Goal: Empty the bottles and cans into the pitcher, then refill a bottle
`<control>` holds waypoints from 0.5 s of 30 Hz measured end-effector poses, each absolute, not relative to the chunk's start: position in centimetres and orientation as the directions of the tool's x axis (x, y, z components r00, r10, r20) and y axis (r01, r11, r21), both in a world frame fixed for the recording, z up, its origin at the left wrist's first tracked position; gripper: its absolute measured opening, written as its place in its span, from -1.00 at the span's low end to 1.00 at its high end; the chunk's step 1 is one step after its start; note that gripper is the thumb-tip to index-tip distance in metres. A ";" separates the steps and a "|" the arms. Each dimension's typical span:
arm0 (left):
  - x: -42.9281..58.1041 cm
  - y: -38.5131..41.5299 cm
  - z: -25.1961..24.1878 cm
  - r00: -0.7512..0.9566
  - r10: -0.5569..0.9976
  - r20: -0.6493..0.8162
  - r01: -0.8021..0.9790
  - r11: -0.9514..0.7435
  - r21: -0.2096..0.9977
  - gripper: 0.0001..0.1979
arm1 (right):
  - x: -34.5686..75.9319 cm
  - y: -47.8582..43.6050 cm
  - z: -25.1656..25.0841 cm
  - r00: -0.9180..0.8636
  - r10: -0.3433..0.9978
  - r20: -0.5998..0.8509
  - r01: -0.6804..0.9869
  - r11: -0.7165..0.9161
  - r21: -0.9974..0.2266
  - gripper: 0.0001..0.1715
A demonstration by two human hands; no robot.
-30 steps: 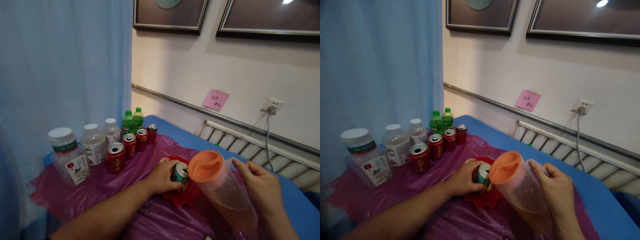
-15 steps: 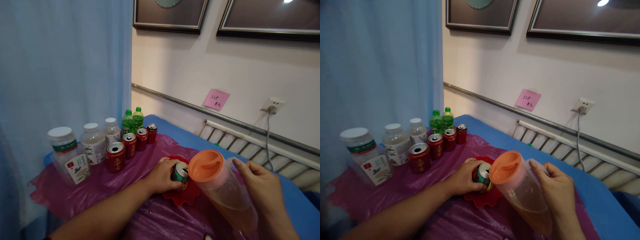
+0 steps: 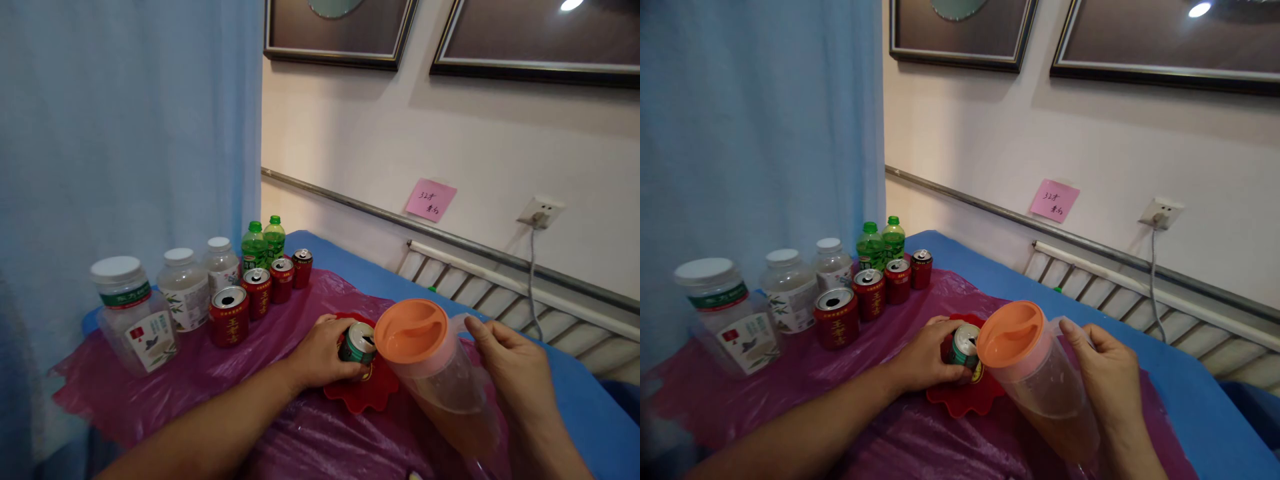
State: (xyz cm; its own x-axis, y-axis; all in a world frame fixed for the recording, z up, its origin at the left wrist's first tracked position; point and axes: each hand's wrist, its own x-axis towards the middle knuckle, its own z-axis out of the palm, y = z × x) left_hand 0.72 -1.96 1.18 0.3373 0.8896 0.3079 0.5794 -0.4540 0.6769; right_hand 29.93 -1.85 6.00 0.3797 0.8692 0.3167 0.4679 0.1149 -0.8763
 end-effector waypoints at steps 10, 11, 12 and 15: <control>0.5 -1.9 1.5 0.348 0.885 0.309 0.580 -0.463 0.671 -0.39 | 31.7 1.8 2.2 0.411 0.887 0.210 -0.126 0.283 -0.951 -0.34; 0.5 -1.9 1.6 0.351 0.884 0.309 0.584 -0.464 0.666 -0.40 | 31.8 2.0 2.0 0.422 0.884 0.202 -0.169 0.296 -0.940 -0.33; 0.6 -1.9 1.6 0.354 0.883 0.308 0.588 -0.466 0.661 -0.39 | 32.0 2.2 1.9 0.433 0.880 0.194 -0.203 0.304 -0.931 -0.33; 0.5 -1.7 1.6 0.362 0.878 0.312 0.592 -0.475 0.651 -0.37 | 32.7 2.8 1.2 0.487 0.857 0.165 -0.268 0.327 -0.906 -0.34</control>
